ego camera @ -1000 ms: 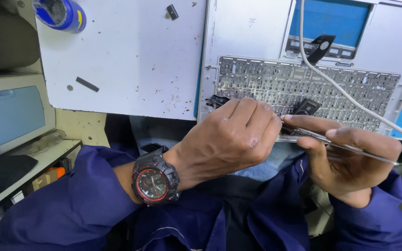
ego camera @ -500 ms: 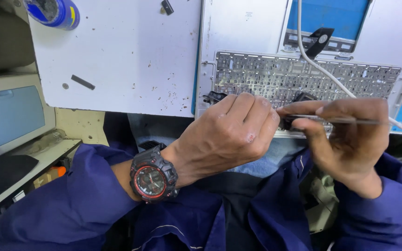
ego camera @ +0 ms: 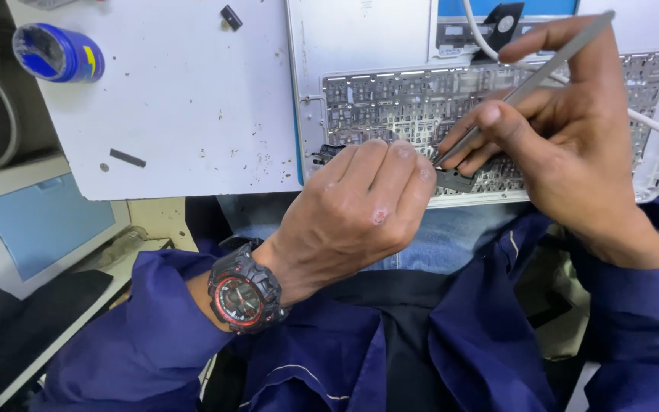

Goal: The person repairs a disassembled laptop keyboard at a workbench, using a metal pry tool to work along the keyboard assembly and manipulate small components. They lift and reposition a black bracket and speaker part, then continue prying and adjusting parts on the keyboard with the tool and by hand.

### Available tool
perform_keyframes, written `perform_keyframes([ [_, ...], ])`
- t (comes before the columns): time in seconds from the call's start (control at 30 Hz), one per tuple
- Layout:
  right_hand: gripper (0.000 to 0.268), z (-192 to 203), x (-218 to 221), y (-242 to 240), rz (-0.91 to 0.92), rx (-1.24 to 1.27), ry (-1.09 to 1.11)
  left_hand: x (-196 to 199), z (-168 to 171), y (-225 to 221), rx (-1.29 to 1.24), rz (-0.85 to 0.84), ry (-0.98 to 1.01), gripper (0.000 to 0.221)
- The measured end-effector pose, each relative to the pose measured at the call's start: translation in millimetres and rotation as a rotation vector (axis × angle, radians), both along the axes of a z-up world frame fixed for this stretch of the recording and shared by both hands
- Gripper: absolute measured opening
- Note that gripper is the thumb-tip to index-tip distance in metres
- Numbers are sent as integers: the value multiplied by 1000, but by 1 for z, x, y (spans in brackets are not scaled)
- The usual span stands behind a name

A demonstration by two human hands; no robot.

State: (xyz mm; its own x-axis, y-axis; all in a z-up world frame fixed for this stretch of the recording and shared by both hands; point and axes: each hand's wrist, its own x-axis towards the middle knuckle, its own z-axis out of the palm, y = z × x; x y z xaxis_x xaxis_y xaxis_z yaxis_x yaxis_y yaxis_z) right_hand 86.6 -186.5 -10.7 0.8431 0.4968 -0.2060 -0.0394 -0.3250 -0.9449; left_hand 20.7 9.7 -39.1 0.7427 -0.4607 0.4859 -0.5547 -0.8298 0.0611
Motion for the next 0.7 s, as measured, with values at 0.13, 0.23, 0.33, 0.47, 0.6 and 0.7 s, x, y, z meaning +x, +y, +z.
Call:
perform_keyframes([
  [0.13,28,3,6,-3,39,6,25,0,2,0,-40,-22,34,14],
  [0.23,38,2,8,-7,2,53,110,0,1,0,-45,-38,33,19],
  [0.33,15,1,12,-11,63,30,-59,-1,2,-1,-58,-40,19,20],
  [0.47,23,-1,12,-9,-15,-45,-97,-1,3,0,-62,-44,-16,21],
  [0.6,20,3,12,-22,105,-97,-316,-2,3,2,-66,-50,-11,20],
  [0.7,18,11,12,-18,181,-109,-242,-1,3,4,-66,-72,-47,22],
])
